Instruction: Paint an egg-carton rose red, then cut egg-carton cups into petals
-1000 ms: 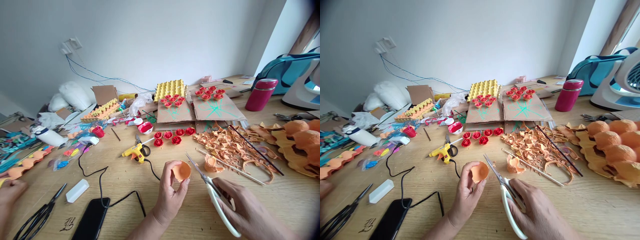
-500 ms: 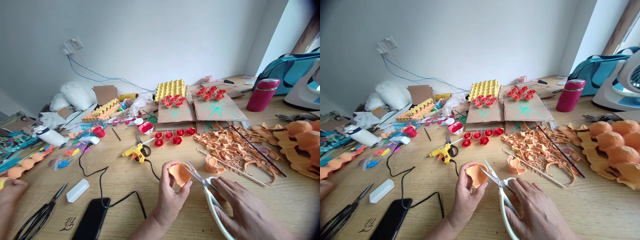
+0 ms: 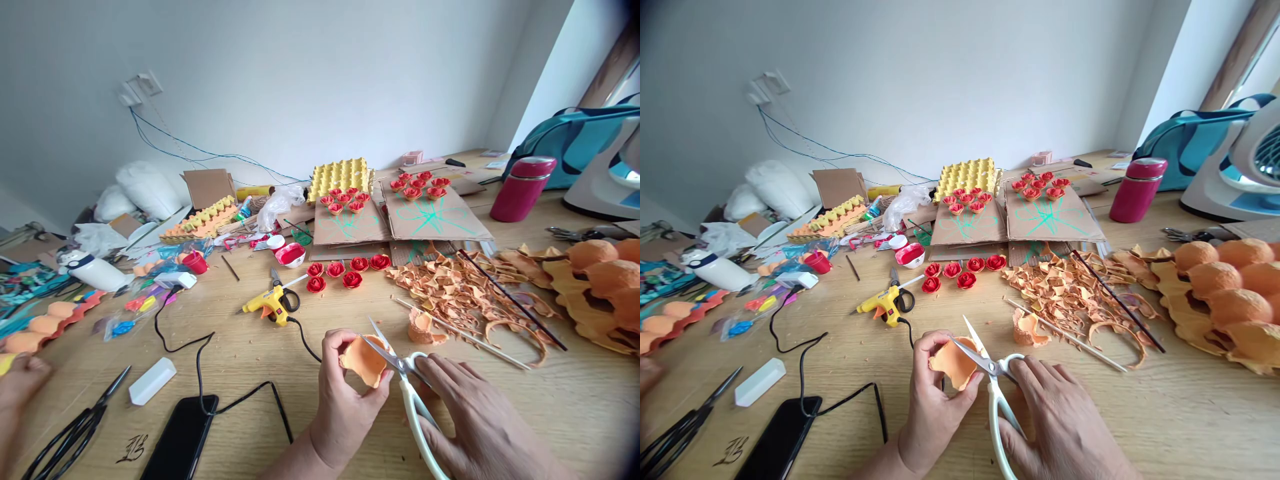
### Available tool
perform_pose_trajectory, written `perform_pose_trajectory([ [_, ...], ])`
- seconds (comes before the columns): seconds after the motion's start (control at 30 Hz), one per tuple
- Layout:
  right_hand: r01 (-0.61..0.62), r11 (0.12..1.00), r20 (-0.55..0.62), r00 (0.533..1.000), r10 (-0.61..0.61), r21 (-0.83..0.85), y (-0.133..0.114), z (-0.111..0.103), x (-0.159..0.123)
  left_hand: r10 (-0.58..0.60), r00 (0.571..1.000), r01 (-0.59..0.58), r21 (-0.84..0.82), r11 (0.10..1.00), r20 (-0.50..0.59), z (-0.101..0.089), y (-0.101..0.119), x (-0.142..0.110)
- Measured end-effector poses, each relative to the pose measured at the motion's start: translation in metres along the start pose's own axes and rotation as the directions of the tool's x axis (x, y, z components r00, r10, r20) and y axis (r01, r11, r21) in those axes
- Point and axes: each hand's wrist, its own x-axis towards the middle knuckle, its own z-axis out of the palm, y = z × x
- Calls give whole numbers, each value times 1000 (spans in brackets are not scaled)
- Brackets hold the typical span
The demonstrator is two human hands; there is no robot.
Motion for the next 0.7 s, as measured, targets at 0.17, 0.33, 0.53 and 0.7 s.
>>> perform_pose_trajectory([
  [0.17,7,1000,46,999,-8,22,1,0,0,36,999,-35,40,999,-17,0,1,0],
  [0.33,25,996,63,998,-30,80,2,0,-2,7,1000,-7,0,1000,-20,0,1,1],
  [0.53,38,998,78,996,-43,58,3,1,-3,-9,1000,10,-51,999,15,-1,2,1],
  [0.7,49,997,77,996,-53,53,4,-1,-3,-44,998,49,-129,990,42,-1,-1,0],
])
